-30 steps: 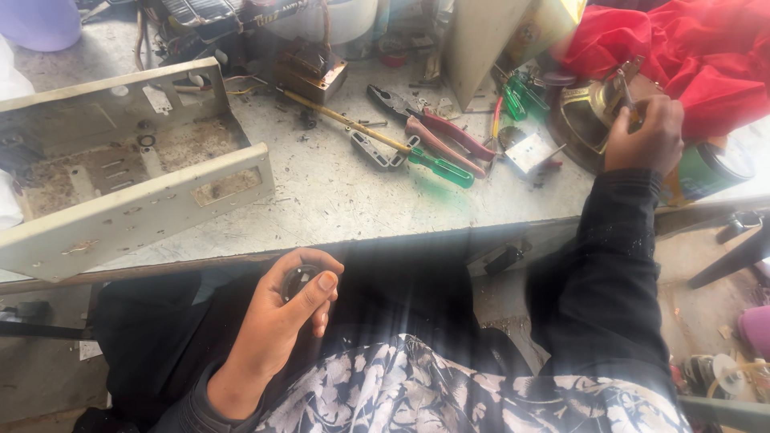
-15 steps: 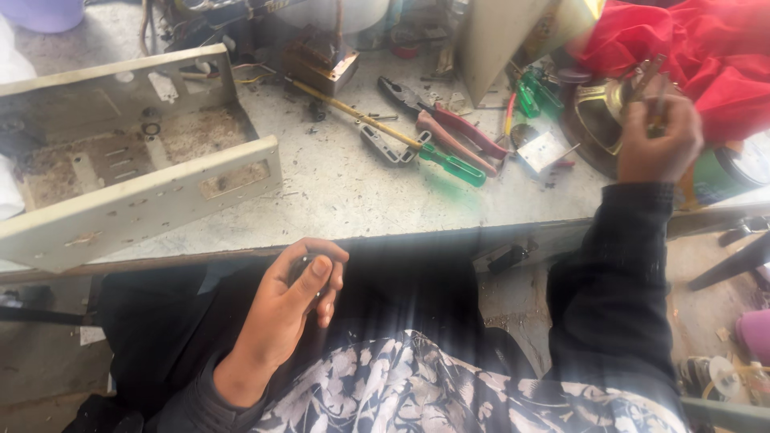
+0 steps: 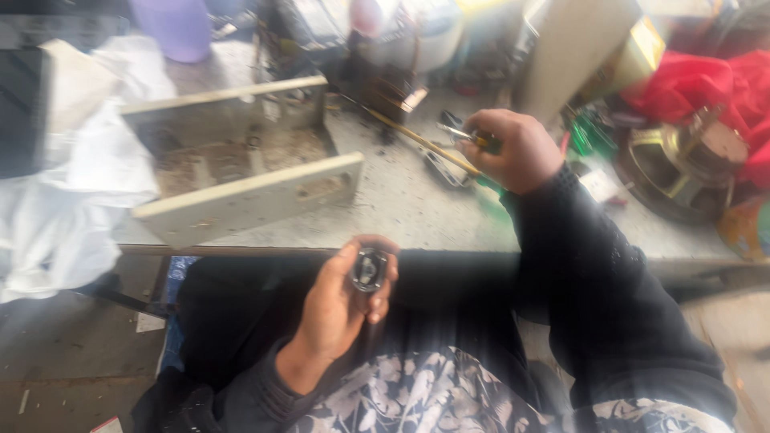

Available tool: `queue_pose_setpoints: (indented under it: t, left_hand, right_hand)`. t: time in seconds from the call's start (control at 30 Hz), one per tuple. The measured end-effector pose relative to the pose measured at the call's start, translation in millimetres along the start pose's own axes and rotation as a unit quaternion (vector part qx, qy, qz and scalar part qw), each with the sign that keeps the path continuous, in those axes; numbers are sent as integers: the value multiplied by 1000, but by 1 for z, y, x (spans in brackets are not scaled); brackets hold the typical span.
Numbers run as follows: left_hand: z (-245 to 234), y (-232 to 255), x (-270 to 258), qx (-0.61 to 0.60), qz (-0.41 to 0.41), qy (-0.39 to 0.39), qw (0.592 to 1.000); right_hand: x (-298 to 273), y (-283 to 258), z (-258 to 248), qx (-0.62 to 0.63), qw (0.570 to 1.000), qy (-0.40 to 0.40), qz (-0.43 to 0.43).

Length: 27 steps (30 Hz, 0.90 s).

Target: The person sits at a cluttered workbench and uses a screwdriver to disassemble a small cylindrical electronic component. They then use pliers to strip the insulation from a bundle of copper wires attached to a transformer-like object.

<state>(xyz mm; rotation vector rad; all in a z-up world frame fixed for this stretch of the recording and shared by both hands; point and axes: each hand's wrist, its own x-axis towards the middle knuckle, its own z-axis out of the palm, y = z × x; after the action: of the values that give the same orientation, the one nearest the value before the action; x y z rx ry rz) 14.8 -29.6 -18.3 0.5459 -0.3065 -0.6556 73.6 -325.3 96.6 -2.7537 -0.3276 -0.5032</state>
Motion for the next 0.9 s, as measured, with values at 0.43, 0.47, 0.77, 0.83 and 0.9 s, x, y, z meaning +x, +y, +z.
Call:
queue_pose_setpoints:
  t: [0.43, 0.47, 0.77, 0.83, 0.9]
  left_hand:
    - [-5, 25, -1, 49, 23, -10, 999]
    - [-6, 24, 1, 49, 22, -8, 999]
    - [-26, 9, 14, 28, -17, 0, 999]
    - [-29, 8, 16, 15, -17, -1, 1000]
    - [-27, 7, 16, -9, -8, -6, 1000]
  right_hand:
    - [140, 98, 67, -9, 980, 176, 91]
    - [145, 99, 70, -21, 978, 191, 77]
    - [159, 96, 80, -142, 952, 175, 206]
    - [155, 110, 83, -122, 960, 166, 191]
    - [158, 117, 81, -184, 951, 226, 103]
